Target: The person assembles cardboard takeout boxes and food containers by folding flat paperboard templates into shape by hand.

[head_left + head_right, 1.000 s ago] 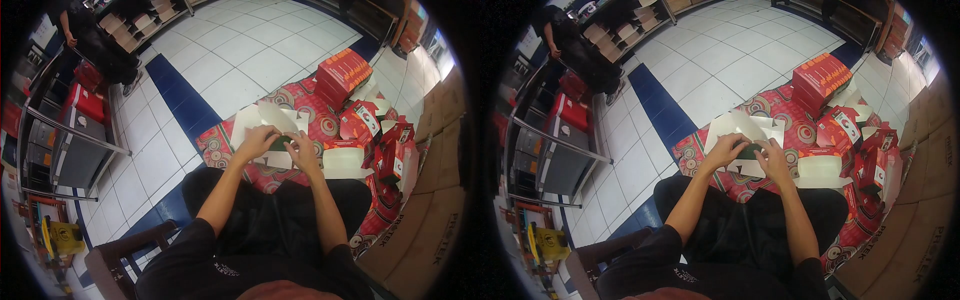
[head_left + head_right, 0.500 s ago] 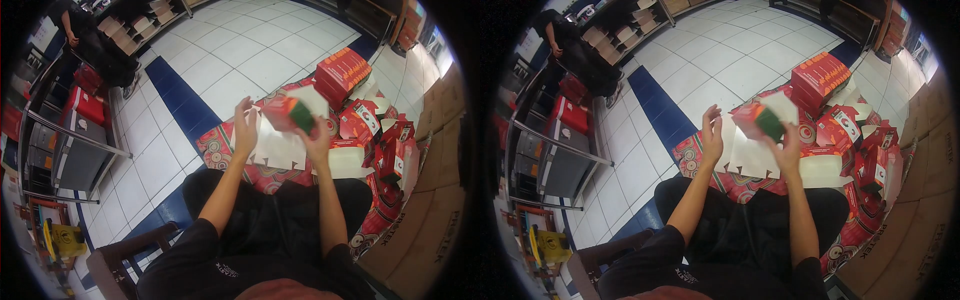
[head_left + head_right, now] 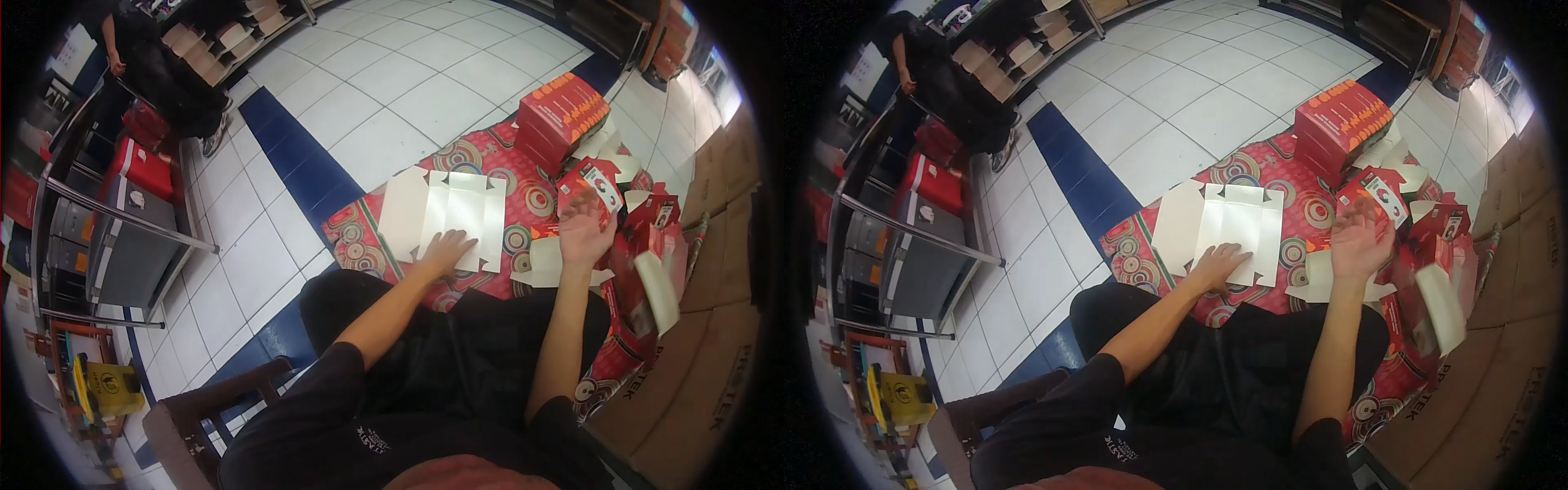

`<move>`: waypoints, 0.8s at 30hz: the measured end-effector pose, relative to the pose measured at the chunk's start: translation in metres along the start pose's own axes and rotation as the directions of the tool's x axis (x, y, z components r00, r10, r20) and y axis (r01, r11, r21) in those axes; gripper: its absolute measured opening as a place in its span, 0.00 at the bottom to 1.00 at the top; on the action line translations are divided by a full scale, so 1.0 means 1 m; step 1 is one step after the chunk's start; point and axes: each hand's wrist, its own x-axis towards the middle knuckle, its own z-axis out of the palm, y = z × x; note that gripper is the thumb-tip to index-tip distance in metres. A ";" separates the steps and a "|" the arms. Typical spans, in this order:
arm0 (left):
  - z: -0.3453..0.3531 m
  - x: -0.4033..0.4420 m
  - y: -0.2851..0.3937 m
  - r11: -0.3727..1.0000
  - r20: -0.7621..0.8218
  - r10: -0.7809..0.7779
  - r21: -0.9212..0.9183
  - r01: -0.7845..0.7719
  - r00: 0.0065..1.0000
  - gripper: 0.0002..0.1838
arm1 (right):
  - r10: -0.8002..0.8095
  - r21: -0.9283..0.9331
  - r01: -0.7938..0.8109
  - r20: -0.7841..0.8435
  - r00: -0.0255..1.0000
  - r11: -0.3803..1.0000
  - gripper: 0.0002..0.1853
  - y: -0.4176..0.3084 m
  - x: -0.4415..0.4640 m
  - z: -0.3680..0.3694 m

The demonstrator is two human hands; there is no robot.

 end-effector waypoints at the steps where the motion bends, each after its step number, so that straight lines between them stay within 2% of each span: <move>1: 0.004 0.002 -0.003 1.000 0.018 0.018 -0.002 -0.018 1.000 0.66 | 0.050 -0.044 -0.049 0.033 0.998 0.998 0.35 0.007 0.000 0.005; 3: 0.004 0.006 -0.011 0.999 0.036 -0.012 -0.042 0.014 0.999 0.65 | 0.100 -0.088 -0.094 0.067 0.993 0.992 0.33 0.016 -0.003 0.013; 7: -0.007 0.008 -0.023 0.978 0.091 -0.061 -0.191 0.077 0.994 0.61 | 0.116 -0.113 -0.115 0.005 0.993 0.987 0.30 0.020 -0.007 0.019; 17: -0.017 0.004 -0.042 0.961 0.079 -0.138 -0.229 0.153 0.987 0.62 | 0.137 -0.196 -0.131 0.016 0.990 0.972 0.29 0.029 -0.011 0.023; 20: -0.020 0.001 -0.042 0.952 0.090 -0.169 -0.244 0.186 0.982 0.56 | 0.135 -0.220 -0.130 0.007 0.991 0.967 0.29 0.031 -0.012 0.024; 22: -0.017 0.000 -0.044 0.971 -0.009 -0.094 -0.223 0.090 0.995 0.38 | 0.152 -0.272 -0.143 0.014 0.988 0.952 0.28 0.031 -0.009 0.018; 23: -0.016 0.003 -0.046 0.971 -0.010 -0.094 -0.223 0.089 0.996 0.38 | 0.170 -0.322 -0.154 0.019 0.985 0.934 0.28 0.031 -0.007 0.015; 24: -0.026 0.007 -0.044 0.948 0.074 -0.154 -0.269 0.169 0.985 0.29 | 0.169 -0.323 -0.154 0.020 0.985 0.934 0.28 0.033 -0.007 0.016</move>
